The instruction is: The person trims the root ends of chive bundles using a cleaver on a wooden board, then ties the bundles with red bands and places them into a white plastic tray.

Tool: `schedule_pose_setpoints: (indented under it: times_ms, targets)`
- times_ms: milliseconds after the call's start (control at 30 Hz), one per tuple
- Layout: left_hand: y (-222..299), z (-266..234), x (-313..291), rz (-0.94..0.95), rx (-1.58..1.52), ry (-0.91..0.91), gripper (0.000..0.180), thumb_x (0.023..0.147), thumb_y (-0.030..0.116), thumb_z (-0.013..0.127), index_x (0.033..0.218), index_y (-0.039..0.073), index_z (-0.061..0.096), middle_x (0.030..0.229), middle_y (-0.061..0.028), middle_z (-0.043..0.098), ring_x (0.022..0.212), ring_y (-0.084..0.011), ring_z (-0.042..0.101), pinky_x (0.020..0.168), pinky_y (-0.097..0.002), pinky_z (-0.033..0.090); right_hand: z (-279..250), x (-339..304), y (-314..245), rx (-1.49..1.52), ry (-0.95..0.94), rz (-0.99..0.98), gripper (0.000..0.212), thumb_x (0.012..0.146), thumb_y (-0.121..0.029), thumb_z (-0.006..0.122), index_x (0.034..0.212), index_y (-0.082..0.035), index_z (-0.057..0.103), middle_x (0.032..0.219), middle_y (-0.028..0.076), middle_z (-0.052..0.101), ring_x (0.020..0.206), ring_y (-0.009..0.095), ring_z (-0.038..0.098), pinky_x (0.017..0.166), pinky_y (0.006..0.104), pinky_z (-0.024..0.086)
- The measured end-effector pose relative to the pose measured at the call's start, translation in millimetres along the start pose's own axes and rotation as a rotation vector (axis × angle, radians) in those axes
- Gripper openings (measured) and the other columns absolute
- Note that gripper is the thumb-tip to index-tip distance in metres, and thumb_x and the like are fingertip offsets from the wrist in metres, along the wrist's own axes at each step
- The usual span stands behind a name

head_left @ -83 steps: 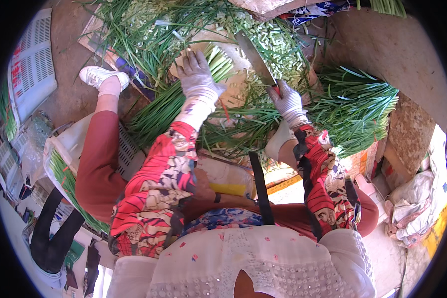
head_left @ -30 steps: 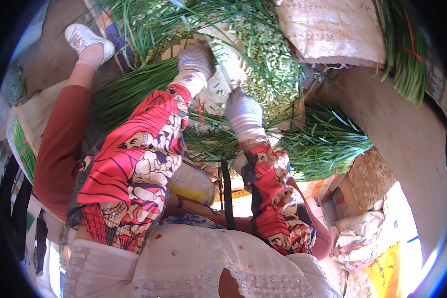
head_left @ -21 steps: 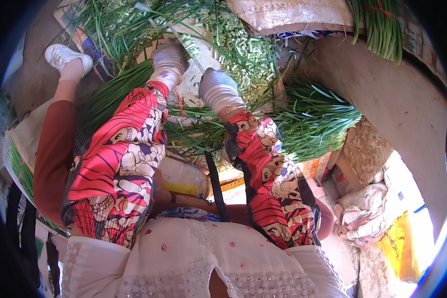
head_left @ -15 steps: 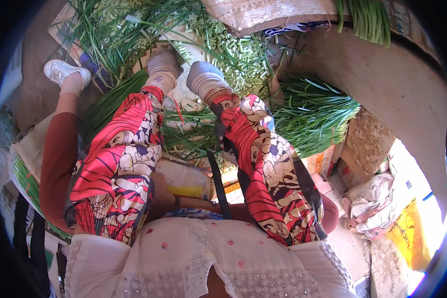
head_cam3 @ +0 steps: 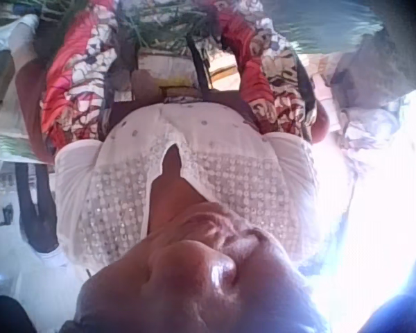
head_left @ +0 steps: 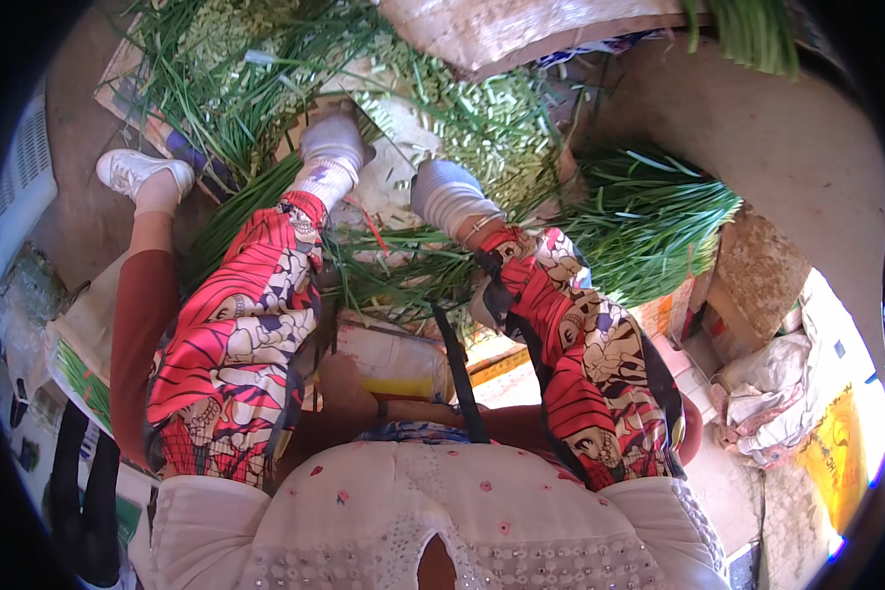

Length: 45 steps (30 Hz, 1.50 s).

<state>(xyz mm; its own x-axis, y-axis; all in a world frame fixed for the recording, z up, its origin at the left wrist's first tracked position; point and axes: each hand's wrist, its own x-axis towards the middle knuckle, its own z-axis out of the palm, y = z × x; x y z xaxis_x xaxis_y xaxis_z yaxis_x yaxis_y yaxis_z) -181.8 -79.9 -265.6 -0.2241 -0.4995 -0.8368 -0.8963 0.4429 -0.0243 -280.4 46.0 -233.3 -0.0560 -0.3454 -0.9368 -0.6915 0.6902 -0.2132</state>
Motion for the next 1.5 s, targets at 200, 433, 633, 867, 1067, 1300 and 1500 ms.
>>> schedule_pose_setpoints:
  times_ms: [200,433,633,867,1067,1300,1500]
  targets:
    - [12,4,12,0.044,0.036,0.153,0.072,0.065,0.036,0.081,0.127,0.011,0.053,0.124,-0.0153,0.060,0.113,-0.0303,0.061,0.093,-0.0411,0.052,-1,52,-2,0.087,0.251,-0.063,0.027,0.083,-0.020,0.059,0.101,-0.004,0.072,0.109,0.021,0.068,0.102,0.036,0.066,0.087,0.0406,0.053]
    - [-15,26,15,0.009,0.087,0.208,0.063,0.067,0.035,0.081,0.118,0.008,0.056,0.113,-0.0154,0.062,0.105,-0.0310,0.064,0.086,-0.0413,0.054,13,19,-4,0.111,0.137,-0.033,0.035,0.085,-0.026,0.061,0.112,-0.004,0.068,0.114,0.021,0.065,0.104,0.033,0.065,0.089,0.0384,0.052]
    - [15,8,12,0.085,0.012,0.165,0.066,0.070,0.029,0.078,0.127,0.010,0.053,0.124,-0.0163,0.059,0.113,-0.0311,0.060,0.093,-0.0383,0.051,-16,67,-7,0.139,0.209,-0.091,0.031,0.083,-0.025,0.064,0.106,-0.005,0.070,0.110,0.019,0.067,0.101,0.032,0.066,0.087,0.0390,0.052]
    - [23,6,12,0.047,0.134,0.179,0.073,0.064,0.046,0.082,0.120,0.010,0.053,0.115,-0.0143,0.062,0.109,-0.0282,0.061,0.088,-0.0394,0.053,54,112,28,-0.038,0.257,0.101,0.030,0.093,-0.018,0.043,0.110,-0.008,0.066,0.108,0.009,0.068,0.089,0.027,0.067,0.079,0.0348,0.053]
    - [-1,7,-2,0.029,0.025,0.248,0.071,0.063,0.041,0.083,0.119,0.009,0.053,0.121,-0.0135,0.060,0.112,-0.0279,0.060,0.091,-0.0393,0.052,-44,49,41,0.209,0.386,0.047,0.018,0.084,-0.017,0.062,0.089,-0.004,0.073,0.095,0.019,0.070,0.088,0.033,0.068,0.077,0.0395,0.054]
    - [-36,-12,-48,0.261,-0.118,0.266,0.090,0.062,0.041,0.083,0.134,0.005,0.043,0.128,-0.0213,0.054,0.116,-0.0336,0.056,0.102,-0.0379,0.045,-35,-53,122,0.017,0.257,0.010,0.055,0.077,-0.034,0.065,0.124,-0.005,0.058,0.099,0.021,0.070,0.089,0.033,0.069,0.077,0.0433,0.055]
    - [-90,-34,-163,0.764,-0.298,0.553,0.091,0.056,0.043,0.085,0.127,0.001,0.046,0.113,-0.0226,0.059,0.105,-0.0377,0.059,0.093,-0.0419,0.048,-67,-163,40,0.080,0.645,-0.557,0.039,0.088,-0.036,0.059,0.119,-0.013,0.061,0.094,0.015,0.070,0.086,0.036,0.067,0.078,0.0414,0.053]
